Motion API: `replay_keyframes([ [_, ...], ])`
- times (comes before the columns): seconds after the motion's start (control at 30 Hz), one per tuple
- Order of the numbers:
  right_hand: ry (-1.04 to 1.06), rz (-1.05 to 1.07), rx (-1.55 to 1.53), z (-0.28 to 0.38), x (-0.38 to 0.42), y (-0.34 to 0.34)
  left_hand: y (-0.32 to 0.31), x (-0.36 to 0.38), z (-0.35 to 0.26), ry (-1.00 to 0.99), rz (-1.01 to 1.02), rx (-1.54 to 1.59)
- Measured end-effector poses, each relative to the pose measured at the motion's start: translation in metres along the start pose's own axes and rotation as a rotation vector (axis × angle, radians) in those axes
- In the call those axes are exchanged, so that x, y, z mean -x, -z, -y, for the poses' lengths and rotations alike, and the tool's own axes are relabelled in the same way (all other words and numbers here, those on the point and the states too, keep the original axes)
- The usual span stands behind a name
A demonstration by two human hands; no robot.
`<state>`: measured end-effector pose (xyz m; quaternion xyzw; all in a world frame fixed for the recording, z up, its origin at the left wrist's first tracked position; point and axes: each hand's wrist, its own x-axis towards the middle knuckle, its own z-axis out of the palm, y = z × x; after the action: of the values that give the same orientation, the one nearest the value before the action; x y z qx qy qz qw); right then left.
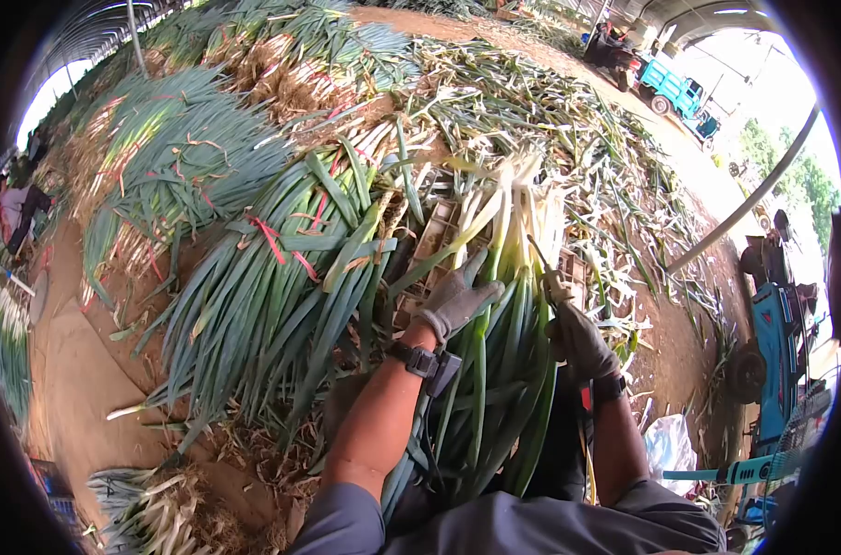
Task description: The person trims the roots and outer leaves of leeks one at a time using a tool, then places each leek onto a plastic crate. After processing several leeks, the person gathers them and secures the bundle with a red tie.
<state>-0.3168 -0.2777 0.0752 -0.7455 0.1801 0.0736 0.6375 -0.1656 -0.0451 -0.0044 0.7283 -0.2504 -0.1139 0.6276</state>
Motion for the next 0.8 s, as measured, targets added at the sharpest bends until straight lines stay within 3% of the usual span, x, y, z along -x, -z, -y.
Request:
replay_keyframes([
  [0.07, -0.125, 0.011, -0.170, -0.003, 0.000, 0.007, -0.001, 0.001, -0.005, 0.049, 0.014, -0.199],
  [0.13, 0.099, 0.093, 0.113, 0.002, 0.005, 0.007, 0.001, 0.002, -0.019, 0.119, 0.011, -0.176],
  [0.3, 0.017, 0.176, 0.030, 0.031, 0.015, -0.017, 0.001, -0.001, -0.010, 0.169, 0.062, -0.368],
  [0.37, 0.342, 0.083, 0.253, 0.006, -0.007, -0.014, -0.003, -0.002, -0.013, 0.241, 0.120, -0.478],
  [0.43, 0.301, 0.045, 0.340, 0.013, -0.010, -0.019, -0.007, 0.001, -0.022, 0.282, 0.174, -0.571],
  [0.5, -0.098, 0.075, 0.282, 0.069, -0.007, -0.042, -0.013, -0.002, -0.008, 0.243, 0.157, -0.620],
  [0.63, -0.072, 0.158, 0.140, 0.065, -0.034, -0.052, -0.013, -0.002, -0.020, 0.211, 0.121, -0.630],
  [0.77, -0.160, 0.207, 0.236, 0.037, -0.066, -0.057, -0.015, 0.004, 0.012, 0.114, 0.053, -0.614],
  [0.8, -0.078, 0.194, 0.312, 0.019, -0.080, -0.054, -0.015, 0.006, 0.017, 0.065, -0.014, -0.630],
])
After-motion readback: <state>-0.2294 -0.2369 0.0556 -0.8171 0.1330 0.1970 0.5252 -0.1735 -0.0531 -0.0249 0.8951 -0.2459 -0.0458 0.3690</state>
